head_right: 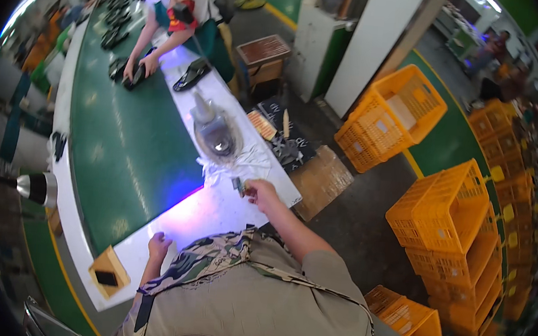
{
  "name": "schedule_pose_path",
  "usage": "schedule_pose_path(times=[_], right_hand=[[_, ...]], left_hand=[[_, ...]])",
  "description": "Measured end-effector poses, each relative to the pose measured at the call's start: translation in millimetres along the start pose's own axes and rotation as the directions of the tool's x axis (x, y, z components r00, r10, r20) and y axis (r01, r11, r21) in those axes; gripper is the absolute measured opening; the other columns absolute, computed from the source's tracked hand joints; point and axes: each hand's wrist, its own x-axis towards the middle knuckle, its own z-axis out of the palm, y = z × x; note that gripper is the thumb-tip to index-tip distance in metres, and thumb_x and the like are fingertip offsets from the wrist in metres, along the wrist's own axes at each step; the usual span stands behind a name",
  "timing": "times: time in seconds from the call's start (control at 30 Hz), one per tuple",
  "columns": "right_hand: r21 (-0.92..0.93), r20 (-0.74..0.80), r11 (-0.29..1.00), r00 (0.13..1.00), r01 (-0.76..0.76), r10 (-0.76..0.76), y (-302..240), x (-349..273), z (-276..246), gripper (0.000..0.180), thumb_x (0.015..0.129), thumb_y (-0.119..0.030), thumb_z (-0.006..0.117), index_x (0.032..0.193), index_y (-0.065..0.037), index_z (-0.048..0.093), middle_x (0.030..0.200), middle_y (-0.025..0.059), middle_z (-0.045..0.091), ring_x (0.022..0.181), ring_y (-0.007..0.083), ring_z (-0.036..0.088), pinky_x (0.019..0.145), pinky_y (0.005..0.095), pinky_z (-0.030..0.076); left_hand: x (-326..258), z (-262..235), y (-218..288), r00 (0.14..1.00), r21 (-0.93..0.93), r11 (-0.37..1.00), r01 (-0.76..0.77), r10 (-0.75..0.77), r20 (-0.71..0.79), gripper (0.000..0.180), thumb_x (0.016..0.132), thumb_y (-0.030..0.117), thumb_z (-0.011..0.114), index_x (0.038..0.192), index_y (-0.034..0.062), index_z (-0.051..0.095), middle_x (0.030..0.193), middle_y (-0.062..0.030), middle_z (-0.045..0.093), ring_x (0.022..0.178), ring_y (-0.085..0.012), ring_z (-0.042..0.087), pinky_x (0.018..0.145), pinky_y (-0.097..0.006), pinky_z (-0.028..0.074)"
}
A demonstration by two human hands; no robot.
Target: The person wipes the surface of black shoes using a white cloth. They pick up shoes from a green conveyor belt, wipe them, and place them on a white shelf to the left. The task is performed repeatedly in a factory setting.
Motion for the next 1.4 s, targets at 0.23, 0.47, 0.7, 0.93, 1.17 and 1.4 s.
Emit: schedule_pose_path(times=[0.23, 0.47, 0.7, 0.93, 1.17, 1.4], right_hand=[[0.1, -0.11, 0.99, 0.99, 0.1, -0.089, 21, -51, -1, 0.015, 0.086, -0.025, 0.064, 0.091, -0.012, 0.059, 0.086, 0.0061, 0.066, 0.079, 0.0212, 0.066, 0.068, 0.0353, 0.044], [0.249, -0.223, 0.955, 0.969, 0.161, -0.105, 65, -90, -23, 0.017, 0.087, -0.025, 0.064, 0.097, -0.011, 0.059, 0.09, 0.0067, 0.068, 0.081, 0.0219, 0.067, 0.066, 0.0339, 0.045], [0.293, -0.193, 0.942, 0.975, 0.162, -0.108, 88, -96, -13, 0.015, 0.086, -0.024, 0.066, 0.094, -0.012, 0.061, 0.088, 0.0056, 0.068, 0.077, 0.0196, 0.066, 0.064, 0.0325, 0.045], [0.228, -0.117, 0.955, 0.979, 0.191, -0.168, 85, -92, 35, 0.012, 0.085, -0.017, 0.068, 0.09, -0.01, 0.059, 0.082, 0.0067, 0.067, 0.072, 0.0193, 0.066, 0.06, 0.0312, 0.044], [0.247, -0.075, 0.955, 0.986, 0.163, -0.149, 89, -78, 53, 0.009, 0.086, -0.012, 0.066, 0.086, -0.01, 0.057, 0.081, 0.0096, 0.067, 0.07, 0.0215, 0.065, 0.059, 0.0326, 0.044], [0.081, -0.018, 0.996, 0.999, 0.041, -0.04, 90, -65, 56, 0.011, 0.087, -0.019, 0.066, 0.086, -0.01, 0.059, 0.081, 0.0073, 0.066, 0.072, 0.0212, 0.065, 0.062, 0.0334, 0.047]], left_hand=[[34, 18, 18, 0.896, -0.263, 0.965, 0.001, 0.116, 0.428, 0.031, 0.079, 0.017, 0.069, 0.095, -0.0087, 0.065, 0.074, -0.0148, 0.069, 0.058, -0.0194, 0.066, 0.054, -0.032, 0.053], [37, 22, 47, 0.766, -0.142, 0.961, -0.237, 0.275, 0.581, 0.026, 0.078, 0.022, 0.069, 0.08, -0.0043, 0.069, 0.073, -0.0134, 0.068, 0.056, -0.0194, 0.064, 0.052, -0.032, 0.052], [39, -6, 63, 0.676, -0.339, 0.94, 0.049, 0.219, 0.703, 0.023, 0.084, 0.02, 0.066, 0.084, -0.0025, 0.067, 0.074, -0.0141, 0.069, 0.057, -0.0206, 0.065, 0.053, -0.032, 0.053], [41, -2, 43, 0.678, -0.429, 0.893, -0.136, 0.4, 0.617, 0.022, 0.086, 0.018, 0.064, 0.088, -0.0037, 0.065, 0.073, -0.0136, 0.067, 0.059, -0.0208, 0.065, 0.054, -0.031, 0.054], [38, -6, 44, 0.716, -0.485, 0.849, 0.21, 0.204, 0.668, 0.019, 0.086, 0.016, 0.064, 0.088, -0.0032, 0.064, 0.075, -0.0135, 0.066, 0.058, -0.0217, 0.065, 0.052, -0.031, 0.054], [43, 10, 26, 0.745, -0.6, 0.679, 0.423, 0.116, 0.656, 0.018, 0.085, 0.013, 0.065, 0.092, -0.0031, 0.061, 0.076, -0.0146, 0.066, 0.057, -0.0229, 0.066, 0.05, -0.034, 0.056]])
